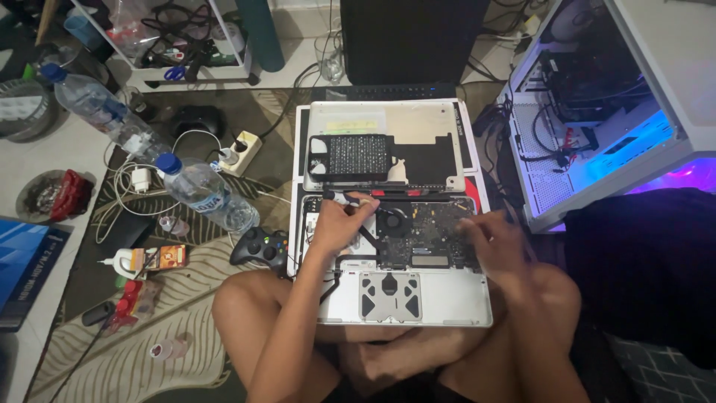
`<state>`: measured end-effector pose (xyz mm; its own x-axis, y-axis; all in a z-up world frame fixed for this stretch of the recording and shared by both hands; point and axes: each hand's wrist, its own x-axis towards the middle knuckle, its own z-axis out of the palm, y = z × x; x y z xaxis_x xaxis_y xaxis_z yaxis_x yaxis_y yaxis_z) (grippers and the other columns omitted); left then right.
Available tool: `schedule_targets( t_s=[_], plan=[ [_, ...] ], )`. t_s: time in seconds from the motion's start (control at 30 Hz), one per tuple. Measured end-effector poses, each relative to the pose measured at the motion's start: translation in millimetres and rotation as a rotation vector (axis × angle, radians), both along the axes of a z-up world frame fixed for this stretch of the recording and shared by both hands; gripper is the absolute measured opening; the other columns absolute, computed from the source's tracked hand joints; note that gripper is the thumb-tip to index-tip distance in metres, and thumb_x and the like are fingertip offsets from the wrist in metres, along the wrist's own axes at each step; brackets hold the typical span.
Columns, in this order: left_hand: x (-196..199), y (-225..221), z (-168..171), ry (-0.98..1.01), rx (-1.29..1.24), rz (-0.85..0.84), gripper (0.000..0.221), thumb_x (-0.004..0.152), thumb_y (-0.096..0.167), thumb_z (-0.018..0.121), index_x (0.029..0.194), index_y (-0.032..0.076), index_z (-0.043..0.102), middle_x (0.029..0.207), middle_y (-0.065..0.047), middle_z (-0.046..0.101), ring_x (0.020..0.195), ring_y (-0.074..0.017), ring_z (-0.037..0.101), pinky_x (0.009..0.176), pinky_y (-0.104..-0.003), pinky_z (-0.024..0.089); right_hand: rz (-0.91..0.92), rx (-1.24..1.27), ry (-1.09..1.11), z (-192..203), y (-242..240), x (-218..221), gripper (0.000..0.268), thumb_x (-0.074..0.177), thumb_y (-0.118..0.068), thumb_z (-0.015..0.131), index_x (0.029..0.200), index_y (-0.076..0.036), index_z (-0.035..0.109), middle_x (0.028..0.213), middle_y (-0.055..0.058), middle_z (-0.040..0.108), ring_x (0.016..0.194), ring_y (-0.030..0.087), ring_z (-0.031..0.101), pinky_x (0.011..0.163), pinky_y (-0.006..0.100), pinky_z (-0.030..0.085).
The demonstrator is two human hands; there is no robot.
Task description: The person sits on the floor with an opened laptop and works on its exposed motherboard. They use a small brush to sweep dust from the board and fan area, and use a spudger and screwdriver to pry and adjust components while holding parts with the other hand.
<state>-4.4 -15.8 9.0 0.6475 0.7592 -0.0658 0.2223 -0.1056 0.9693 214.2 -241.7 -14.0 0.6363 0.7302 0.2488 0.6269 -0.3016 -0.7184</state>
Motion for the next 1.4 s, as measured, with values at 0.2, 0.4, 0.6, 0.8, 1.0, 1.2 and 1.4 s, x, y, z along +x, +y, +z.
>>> schedule_targets(
  t_s=[0.2,0.4,0.6,0.8,1.0,1.2,1.4],
  plan=[
    [-1,2,-18,0.007,-0.021,0.001,0.016,0.086,0.022,0.077,0.095,0.011,0.082,0.071,-0.014,0.072,0.067,-0.0208,0.062,0.066,-0.034,0.053,0.11,0.129,0.021,-6,6,-3,0.007,0.094,-0.016,0.074,0.089,-0.013,0.078,0.066,0.006,0.073,0.054,0.024,0.064,0.06,0.034,0.05],
    [-3,4,-28,0.022,-0.013,-0.002,0.015,0.086,0.021,0.076,0.096,0.01,0.082,0.068,-0.012,0.067,0.067,-0.021,0.061,0.065,-0.035,0.052,0.144,0.182,-0.023,-8,11,-7,0.008,0.094,-0.018,0.076,0.09,-0.011,0.076,0.066,0.007,0.072,0.054,0.026,0.066,0.058,0.035,0.052],
    [-3,7,-35,0.028,-0.012,0.014,0.014,0.085,0.022,0.077,0.094,0.012,0.083,0.067,-0.012,0.066,0.067,-0.0207,0.06,0.066,-0.034,0.052,0.109,0.14,-0.043,-7,13,-10,0.014,0.095,-0.023,0.075,0.085,-0.013,0.076,0.061,0.006,0.069,0.052,0.025,0.065,0.057,0.035,0.052],
    [-3,4,-25,0.024,0.009,0.009,0.012,0.085,0.021,0.078,0.091,0.011,0.082,0.068,-0.014,0.069,0.069,-0.0214,0.062,0.068,-0.035,0.053,0.104,0.136,-0.058,-7,15,-8,0.023,0.097,-0.027,0.072,0.078,-0.015,0.076,0.057,0.004,0.067,0.052,0.022,0.064,0.059,0.033,0.051],
    [-3,4,-26,0.018,-0.006,0.013,0.014,0.086,0.023,0.078,0.091,0.011,0.082,0.071,-0.013,0.072,0.069,-0.0198,0.062,0.068,-0.033,0.053,0.122,0.105,-0.103,2,23,-12,0.031,0.096,-0.027,0.073,0.068,-0.015,0.074,0.056,0.003,0.068,0.06,0.024,0.066,0.068,0.034,0.054],
    [-2,3,-23,0.028,-0.006,0.014,0.015,0.085,0.025,0.079,0.092,0.012,0.083,0.072,-0.014,0.073,0.07,-0.0197,0.063,0.068,-0.033,0.054,0.093,0.082,-0.025,4,22,-13,0.026,0.096,-0.024,0.072,0.074,-0.012,0.078,0.066,0.007,0.073,0.07,0.026,0.07,0.075,0.036,0.055],
    [0,-2,-3,0.036,-0.021,0.02,0.015,0.086,0.025,0.078,0.093,0.013,0.083,0.071,-0.014,0.072,0.069,-0.02,0.063,0.067,-0.033,0.053,0.042,0.114,0.028,-10,22,-8,0.022,0.099,-0.027,0.072,0.082,-0.014,0.079,0.064,0.006,0.071,0.07,0.026,0.071,0.077,0.038,0.056]
  ],
)
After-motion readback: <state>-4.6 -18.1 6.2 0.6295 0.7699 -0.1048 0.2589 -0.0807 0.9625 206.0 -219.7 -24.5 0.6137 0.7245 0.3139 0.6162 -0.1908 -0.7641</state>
